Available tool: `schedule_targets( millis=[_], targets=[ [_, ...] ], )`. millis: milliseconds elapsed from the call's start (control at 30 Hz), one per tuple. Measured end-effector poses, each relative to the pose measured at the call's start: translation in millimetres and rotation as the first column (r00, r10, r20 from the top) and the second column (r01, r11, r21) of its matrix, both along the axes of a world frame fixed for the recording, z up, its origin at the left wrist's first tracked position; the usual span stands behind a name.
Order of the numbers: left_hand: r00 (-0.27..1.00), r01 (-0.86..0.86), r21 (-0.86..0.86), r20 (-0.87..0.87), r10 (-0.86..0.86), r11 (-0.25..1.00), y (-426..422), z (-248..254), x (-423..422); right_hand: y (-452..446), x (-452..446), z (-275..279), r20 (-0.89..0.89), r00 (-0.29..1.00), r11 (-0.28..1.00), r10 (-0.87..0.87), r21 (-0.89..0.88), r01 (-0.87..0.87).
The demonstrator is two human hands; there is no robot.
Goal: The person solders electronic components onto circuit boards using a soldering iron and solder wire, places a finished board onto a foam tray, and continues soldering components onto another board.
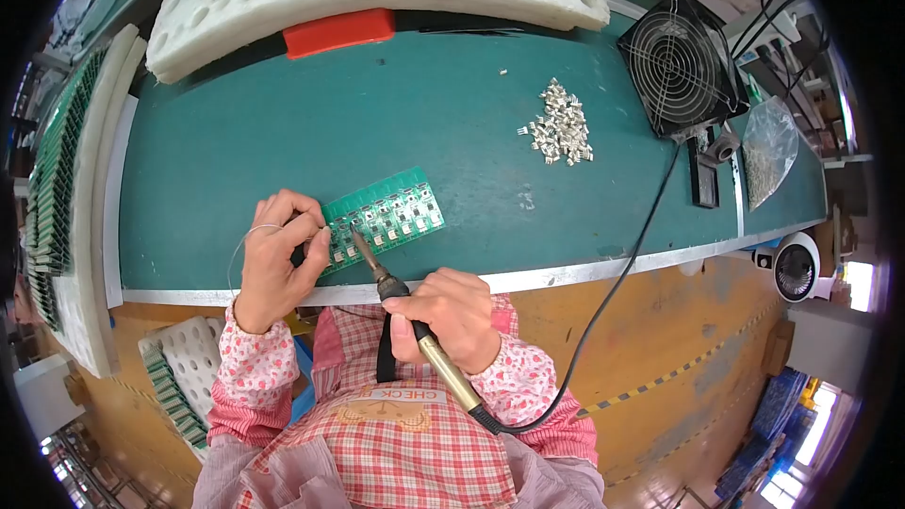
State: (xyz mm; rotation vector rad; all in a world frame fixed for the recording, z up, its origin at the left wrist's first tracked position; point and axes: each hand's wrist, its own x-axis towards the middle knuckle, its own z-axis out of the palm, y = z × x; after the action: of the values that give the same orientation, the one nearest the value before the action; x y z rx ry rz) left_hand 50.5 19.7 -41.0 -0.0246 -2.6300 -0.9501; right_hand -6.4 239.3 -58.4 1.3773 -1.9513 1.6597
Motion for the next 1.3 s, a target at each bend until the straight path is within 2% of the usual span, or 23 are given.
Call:
schedule_targets(
  millis=[433,633,800,1067,1300],
  targets=[
    [0.998,-0.028,-0.110,-0.051,0.023,0.994,4,-2,-5,-14,0,-3,-0.027,0.998,0.997,-0.062,0.048,0.063],
    [0.999,-0.023,-0.084,-0.047,0.019,0.996,4,-4,-4,-12,-3,-1,-0.050,0.999,0.995,0.007,0.096,-0.003],
    [0.997,-0.045,-0.022,-0.070,0.044,0.999,2,-1,0,-13,-2,-3,-0.041,0.999,0.998,-0.036,0.053,0.038],
    [0.998,-0.056,-0.045,-0.010,0.055,0.997,-4,3,13,4,3,-1,0.000,1.000,1.000,0.006,0.001,-0.006],
    [0.999,-0.050,-0.099,-0.007,0.050,0.994,-3,2,11,-10,4,-7,0.016,0.997,0.997,-0.071,-0.026,0.071]
  ],
)
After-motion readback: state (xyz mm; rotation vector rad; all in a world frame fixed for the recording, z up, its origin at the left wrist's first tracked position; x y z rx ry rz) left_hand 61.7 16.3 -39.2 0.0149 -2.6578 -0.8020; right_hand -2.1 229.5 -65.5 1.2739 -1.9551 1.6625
